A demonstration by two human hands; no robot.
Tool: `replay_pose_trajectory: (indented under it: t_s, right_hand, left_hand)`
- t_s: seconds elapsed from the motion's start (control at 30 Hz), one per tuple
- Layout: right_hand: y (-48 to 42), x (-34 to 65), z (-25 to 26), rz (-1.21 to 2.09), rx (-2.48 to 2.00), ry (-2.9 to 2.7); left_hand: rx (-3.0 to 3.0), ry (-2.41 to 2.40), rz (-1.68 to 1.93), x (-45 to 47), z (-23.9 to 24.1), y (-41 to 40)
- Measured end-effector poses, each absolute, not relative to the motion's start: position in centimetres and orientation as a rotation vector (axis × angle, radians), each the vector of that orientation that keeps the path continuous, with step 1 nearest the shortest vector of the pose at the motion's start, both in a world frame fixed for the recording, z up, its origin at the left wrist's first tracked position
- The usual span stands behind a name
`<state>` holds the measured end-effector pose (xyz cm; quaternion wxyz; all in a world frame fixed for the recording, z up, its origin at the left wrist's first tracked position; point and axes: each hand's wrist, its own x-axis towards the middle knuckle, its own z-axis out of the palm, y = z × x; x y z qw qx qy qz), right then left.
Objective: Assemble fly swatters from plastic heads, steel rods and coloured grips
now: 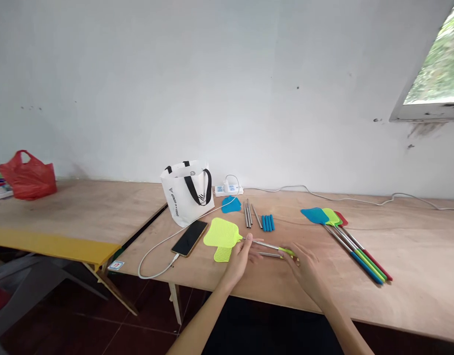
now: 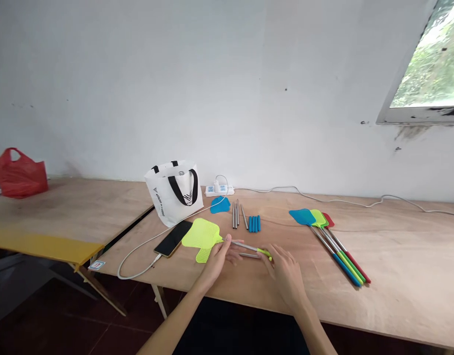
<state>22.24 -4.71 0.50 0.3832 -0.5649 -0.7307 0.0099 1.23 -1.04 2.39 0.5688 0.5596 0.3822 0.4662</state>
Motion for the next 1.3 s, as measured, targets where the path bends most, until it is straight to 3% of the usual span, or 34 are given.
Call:
replay_pose_trajectory:
  t_s: [0.17, 0.37, 0.8, 0.9, 1.03, 1.17, 1.3]
  right_hand:
    - [-2.6, 24.7, -2.0, -0.156, -1.517, -1.871]
    - [-1.7, 25.2, -3.5, -0.328, -1.493, -1.945]
    - [-1.9, 24.9, -3.7, -0.105, -1.412, -2.112]
    - [-1.8, 25.1, -3.5, -0.029, -1.393, -2.123]
    - [-1.8, 25.1, -3.5, 0.052, -1.382, -2.117]
    - [-1.8, 25.1, -3.6, 0.104, -1.382, -2.112]
    - [-1.8, 25.1, -3.7, 0.107, -1.375, -2.106]
  left_hand:
    - [1.534, 0.922, 0.734, 0.9, 1.3, -0.7]
    - [1.842, 0.913, 0.611, 1.0, 1.3, -1.2]
    - [2.067, 1.204, 0.555, -3.6, 5.0, -0.6]
    - [2.033, 1.382, 0.704, -6.6, 6.2, 0.2]
    - [1.967, 1.957, 0.828, -12.2, 6.1, 1.9]
    - [1.820, 2.305, 0.492, -16.5, 4.2, 3.4]
    - [1.758, 2.344, 0.354, -17.3, 2.3, 4.5]
